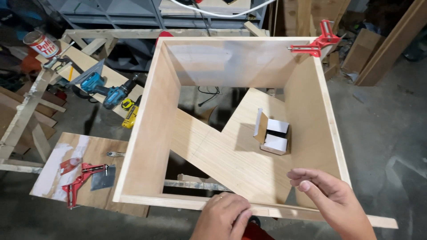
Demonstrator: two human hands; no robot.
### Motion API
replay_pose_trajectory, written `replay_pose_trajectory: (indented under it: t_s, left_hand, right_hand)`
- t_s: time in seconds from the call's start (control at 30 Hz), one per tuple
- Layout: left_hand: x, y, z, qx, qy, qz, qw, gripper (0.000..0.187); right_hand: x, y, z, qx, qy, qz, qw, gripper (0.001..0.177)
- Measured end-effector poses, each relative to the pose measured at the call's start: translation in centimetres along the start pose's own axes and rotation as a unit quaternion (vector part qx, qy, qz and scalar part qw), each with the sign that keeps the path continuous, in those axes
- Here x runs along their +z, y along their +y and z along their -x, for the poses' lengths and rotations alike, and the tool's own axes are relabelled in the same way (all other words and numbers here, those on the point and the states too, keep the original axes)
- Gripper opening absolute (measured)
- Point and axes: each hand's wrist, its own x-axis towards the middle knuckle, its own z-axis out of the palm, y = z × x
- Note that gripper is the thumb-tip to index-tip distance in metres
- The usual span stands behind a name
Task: Sanding a wooden board and using corner clamps to assemble a wooden box structure while aligning an internal divider.
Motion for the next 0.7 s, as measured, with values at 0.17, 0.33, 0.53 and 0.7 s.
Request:
replay_pose_trajectory:
  t_s: [0.17, 0.33, 0.53, 0.7]
  left_hand:
    - [-2.1, -1.6, -0.4, 0.011, -0.048, 0.041, 0.998, 0.024]
    - [-3.7, -5.6, -0.6, 0.049, -0.068, -0.006, 0.996, 0.023]
    - [-4.6, -9.2, 0.8, 0.035, -0.134, -0.026, 0.99, 0.032]
    - [-4.2, -10.4, 1.7, 0.041, -0.183, -0.037, 0.982, 0.029]
  right_hand:
    - [3.2, -0.6, -1.7, -0.038, -0.022, 0.084, 0.996, 0.036]
    - [4.0, -1.0, -3.0, -0.128, -0.165, 0.374, 0.904, 0.051]
    - [2.3, -2.9, -4.7, -0.128, -0.128, 0.448, 0.875, 0.055]
    - [4.1, -6.6, -8.7, -0.16, -0.073, 0.443, 0.879, 0.046]
